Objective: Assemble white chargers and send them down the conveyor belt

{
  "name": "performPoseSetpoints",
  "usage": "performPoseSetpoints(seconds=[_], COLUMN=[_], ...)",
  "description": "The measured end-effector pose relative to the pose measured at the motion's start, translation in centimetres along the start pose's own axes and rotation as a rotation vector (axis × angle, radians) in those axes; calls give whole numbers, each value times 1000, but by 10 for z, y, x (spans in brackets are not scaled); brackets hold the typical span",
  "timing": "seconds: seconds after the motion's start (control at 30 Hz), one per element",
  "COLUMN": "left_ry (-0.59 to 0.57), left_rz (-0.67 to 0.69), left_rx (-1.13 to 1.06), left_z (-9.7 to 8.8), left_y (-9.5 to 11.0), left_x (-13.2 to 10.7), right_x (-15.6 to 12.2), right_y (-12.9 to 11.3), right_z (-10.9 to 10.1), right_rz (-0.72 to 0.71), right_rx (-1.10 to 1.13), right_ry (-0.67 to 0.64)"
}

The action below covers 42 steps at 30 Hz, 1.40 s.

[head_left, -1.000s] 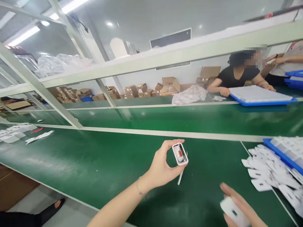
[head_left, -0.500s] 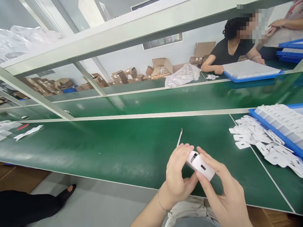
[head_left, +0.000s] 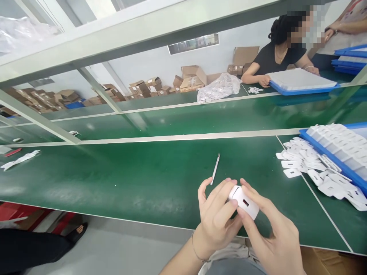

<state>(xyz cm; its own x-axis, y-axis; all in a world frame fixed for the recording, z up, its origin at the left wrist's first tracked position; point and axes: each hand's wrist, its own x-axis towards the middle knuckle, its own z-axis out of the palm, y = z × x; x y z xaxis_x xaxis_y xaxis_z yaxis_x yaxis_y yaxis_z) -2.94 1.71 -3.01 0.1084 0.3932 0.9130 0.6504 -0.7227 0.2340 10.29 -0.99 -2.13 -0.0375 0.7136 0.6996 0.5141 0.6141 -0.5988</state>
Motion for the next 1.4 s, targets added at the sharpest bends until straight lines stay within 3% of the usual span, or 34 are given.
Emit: performPoseSetpoints(seconds=[0.13, 0.33, 0.47, 0.6, 0.77, 0.87, 0.97, 1.23, 1.4], left_ry=[33, -16, -24, -27, -41, -55, -70, -58, -49], left_rz=[21, 12, -16, -73, -104, -84, -51, 51, 13], left_rx=[23, 88, 2, -77, -134, -133, -111, -42, -84], left_z=[-2, -7, -11, -16, -17, -17, -17, -13, -4], left_y=[3, 5, 5, 6, 5, 4, 4, 3, -2], left_x=[2, 1, 3, 6, 3, 3, 6, 6, 4], right_x=[-1, -1, 1, 1, 4, 7, 7, 0, 3], right_y=[-4, -7, 4, 15, 9, 4, 1, -8, -1], right_z=[0, 1, -6, -16, -15, -12, -13, -14, -8], right_rz=[41, 101, 154, 354, 682, 798, 822, 747, 699], right_rx=[33, 77, 168, 480, 983, 1092, 1088, 995, 922], right_ry=[-35, -90, -221, -372, -475, -445, -423, -235, -192])
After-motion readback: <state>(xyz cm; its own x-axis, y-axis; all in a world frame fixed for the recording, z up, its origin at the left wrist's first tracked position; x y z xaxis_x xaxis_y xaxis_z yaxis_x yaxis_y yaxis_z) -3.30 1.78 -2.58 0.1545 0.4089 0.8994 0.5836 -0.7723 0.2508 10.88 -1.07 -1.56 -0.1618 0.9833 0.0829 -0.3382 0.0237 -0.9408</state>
